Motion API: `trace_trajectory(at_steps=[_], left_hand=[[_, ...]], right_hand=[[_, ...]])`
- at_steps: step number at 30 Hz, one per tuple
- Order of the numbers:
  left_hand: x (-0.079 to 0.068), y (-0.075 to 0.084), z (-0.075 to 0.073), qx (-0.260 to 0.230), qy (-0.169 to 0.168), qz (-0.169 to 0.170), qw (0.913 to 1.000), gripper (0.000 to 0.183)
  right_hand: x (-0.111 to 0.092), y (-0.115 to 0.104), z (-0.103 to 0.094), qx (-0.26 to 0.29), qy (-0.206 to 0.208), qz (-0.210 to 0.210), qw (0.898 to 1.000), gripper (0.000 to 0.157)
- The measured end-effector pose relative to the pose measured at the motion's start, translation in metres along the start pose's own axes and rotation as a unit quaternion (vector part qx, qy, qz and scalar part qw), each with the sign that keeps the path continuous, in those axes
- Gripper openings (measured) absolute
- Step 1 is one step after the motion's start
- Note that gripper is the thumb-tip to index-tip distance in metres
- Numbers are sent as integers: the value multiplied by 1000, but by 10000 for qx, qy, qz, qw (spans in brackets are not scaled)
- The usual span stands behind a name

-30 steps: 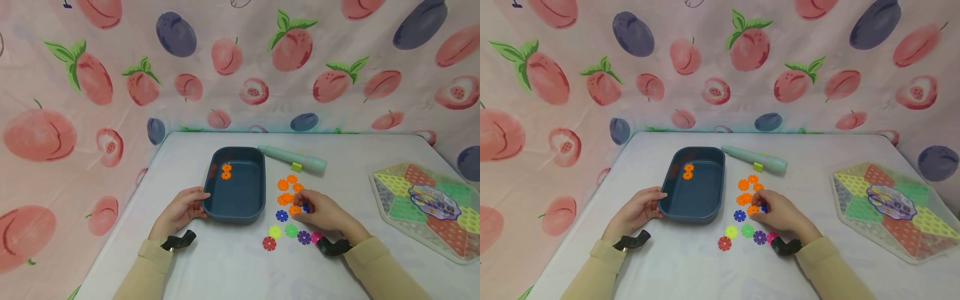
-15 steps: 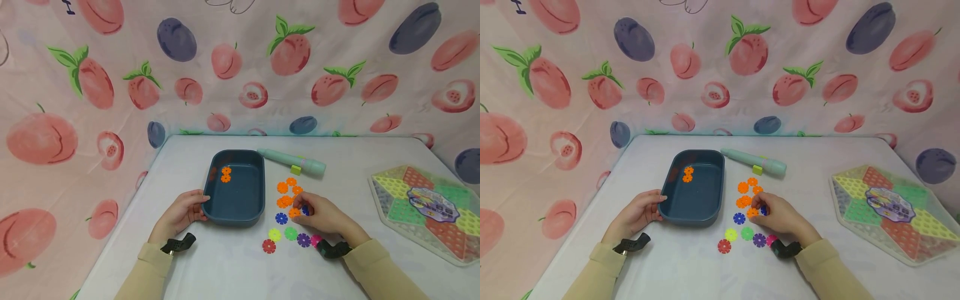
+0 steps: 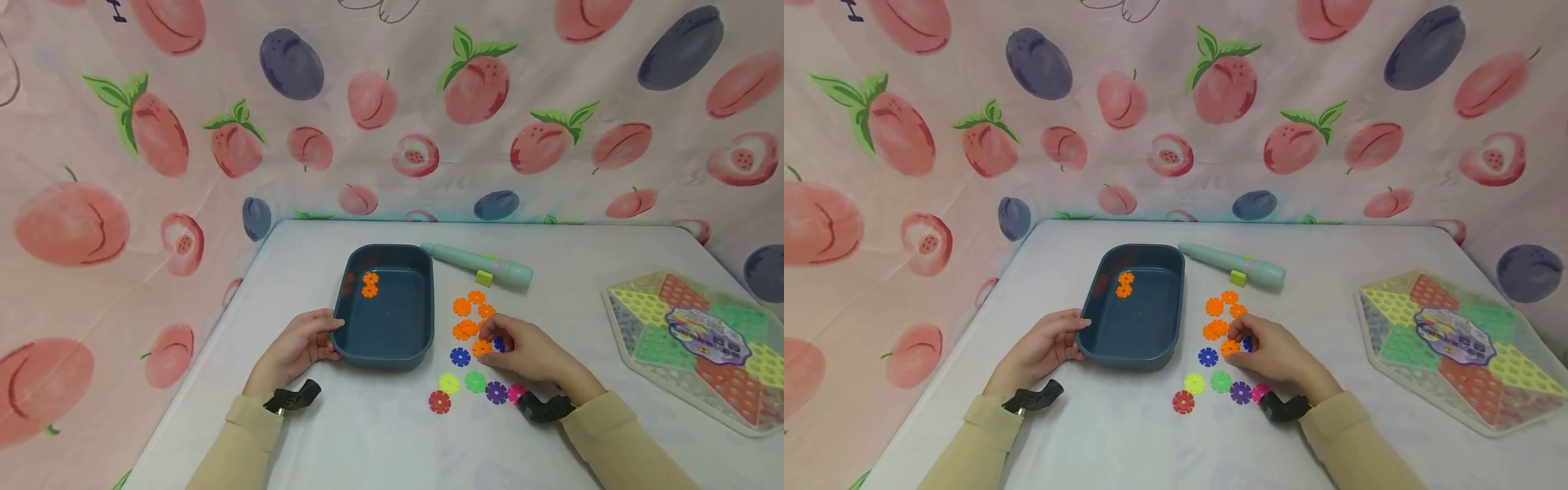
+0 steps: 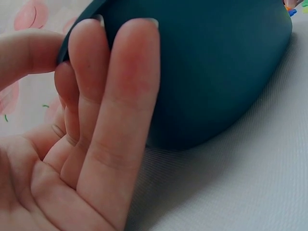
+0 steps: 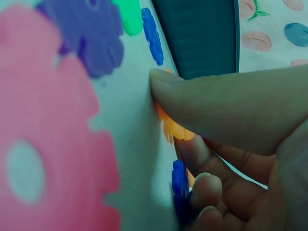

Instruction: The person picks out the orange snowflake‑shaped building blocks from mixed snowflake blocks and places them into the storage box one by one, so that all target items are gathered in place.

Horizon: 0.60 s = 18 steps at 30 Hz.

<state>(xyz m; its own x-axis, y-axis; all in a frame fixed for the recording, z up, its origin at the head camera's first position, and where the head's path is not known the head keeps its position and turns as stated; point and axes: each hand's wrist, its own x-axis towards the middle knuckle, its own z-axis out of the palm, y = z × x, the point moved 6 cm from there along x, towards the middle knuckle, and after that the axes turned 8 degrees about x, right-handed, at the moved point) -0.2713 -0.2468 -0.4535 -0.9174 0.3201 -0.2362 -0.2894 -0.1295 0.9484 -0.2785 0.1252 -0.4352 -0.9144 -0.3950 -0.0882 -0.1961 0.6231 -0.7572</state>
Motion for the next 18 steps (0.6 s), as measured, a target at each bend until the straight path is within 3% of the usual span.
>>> trace_trajectory(at_steps=[18], left_hand=[[-1, 3, 1, 145, -56, 88, 9998, 4]], right_hand=[[0, 2, 2, 266, -16, 32, 9996, 32]])
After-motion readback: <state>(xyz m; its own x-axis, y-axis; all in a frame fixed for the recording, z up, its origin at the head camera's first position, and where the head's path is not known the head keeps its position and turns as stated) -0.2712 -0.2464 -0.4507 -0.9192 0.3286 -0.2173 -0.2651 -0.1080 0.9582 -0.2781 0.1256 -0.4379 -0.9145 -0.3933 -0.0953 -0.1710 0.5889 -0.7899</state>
